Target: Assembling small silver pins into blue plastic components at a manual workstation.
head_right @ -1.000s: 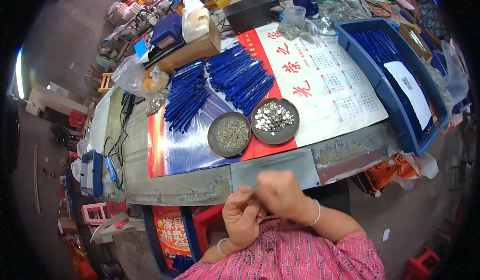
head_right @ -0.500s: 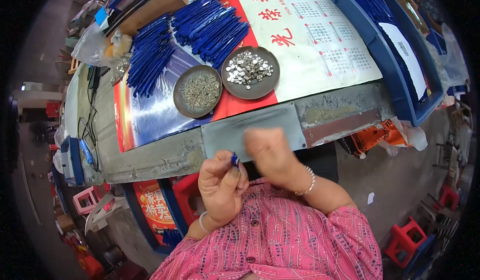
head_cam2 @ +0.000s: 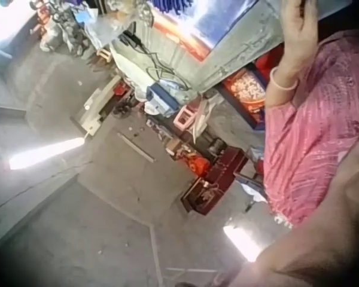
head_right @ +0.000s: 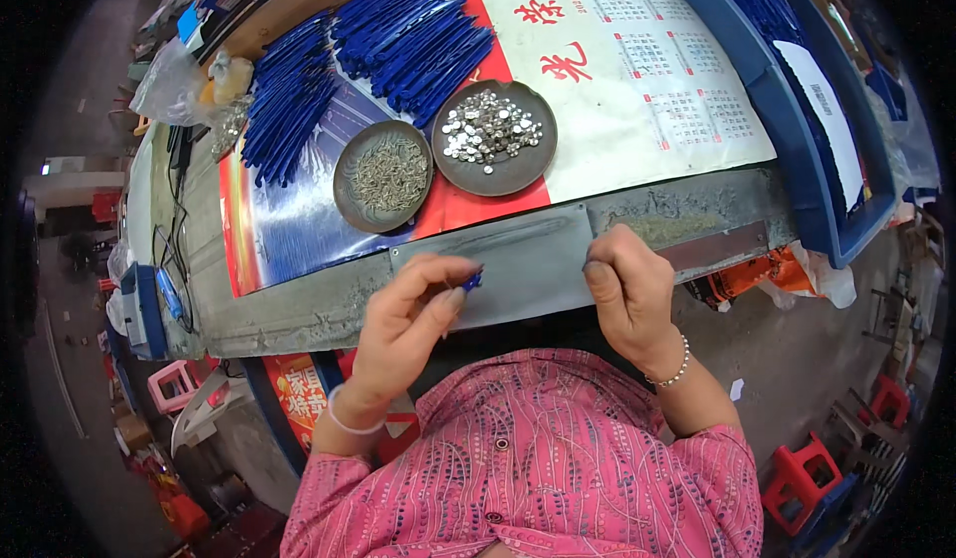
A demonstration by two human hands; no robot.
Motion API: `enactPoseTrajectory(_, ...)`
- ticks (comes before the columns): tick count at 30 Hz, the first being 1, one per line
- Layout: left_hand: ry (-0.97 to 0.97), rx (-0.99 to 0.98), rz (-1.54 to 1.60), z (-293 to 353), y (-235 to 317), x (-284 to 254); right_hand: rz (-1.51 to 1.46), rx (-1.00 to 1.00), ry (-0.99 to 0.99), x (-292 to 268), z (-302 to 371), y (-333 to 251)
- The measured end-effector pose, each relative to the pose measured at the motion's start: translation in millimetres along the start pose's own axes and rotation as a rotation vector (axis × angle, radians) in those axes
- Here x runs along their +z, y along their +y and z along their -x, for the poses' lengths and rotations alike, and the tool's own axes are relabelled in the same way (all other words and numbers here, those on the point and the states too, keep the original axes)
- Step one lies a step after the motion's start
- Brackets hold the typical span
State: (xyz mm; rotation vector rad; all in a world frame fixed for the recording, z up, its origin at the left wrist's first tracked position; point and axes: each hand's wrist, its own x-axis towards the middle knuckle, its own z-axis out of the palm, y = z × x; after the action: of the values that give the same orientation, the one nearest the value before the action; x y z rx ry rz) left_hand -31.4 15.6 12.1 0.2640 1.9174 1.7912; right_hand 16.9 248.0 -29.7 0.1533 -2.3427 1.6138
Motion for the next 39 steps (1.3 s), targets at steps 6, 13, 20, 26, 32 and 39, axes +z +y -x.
enactPoseTrajectory(6, -0.11, 0.422, -0.623, -46.6, 0.0, 17.6, 0.084, -0.11, 0.227, 1.4, 6.6, 13.5)
enactPoseTrajectory(13, -0.21, 0.554, -0.951, -69.5, -3.0, 22.8, 0.139, -0.214, 0.202, 3.2, 0.1, 15.9)
enactPoseTrajectory(20, -0.269, 0.45, -1.097, -45.2, 0.8, -22.7, 0.131, -0.167, 0.194, 0.5, -1.2, 14.2)
enactPoseTrajectory(26, -0.087, 0.368, -1.041, -25.7, 0.2, -21.3, 0.202, -0.212, 0.201, 2.0, 2.8, 13.3)
enactPoseTrajectory(32, -0.064, 0.396, -0.788, -37.2, 10.0, 3.5, 0.191, -0.128, 0.147, 8.0, -14.7, 3.6)
enactPoseTrajectory(39, 0.182, 0.223, -0.282, -0.1, 6.0, -14.8, 0.641, -0.297, -0.379, 17.4, -46.6, -12.0)
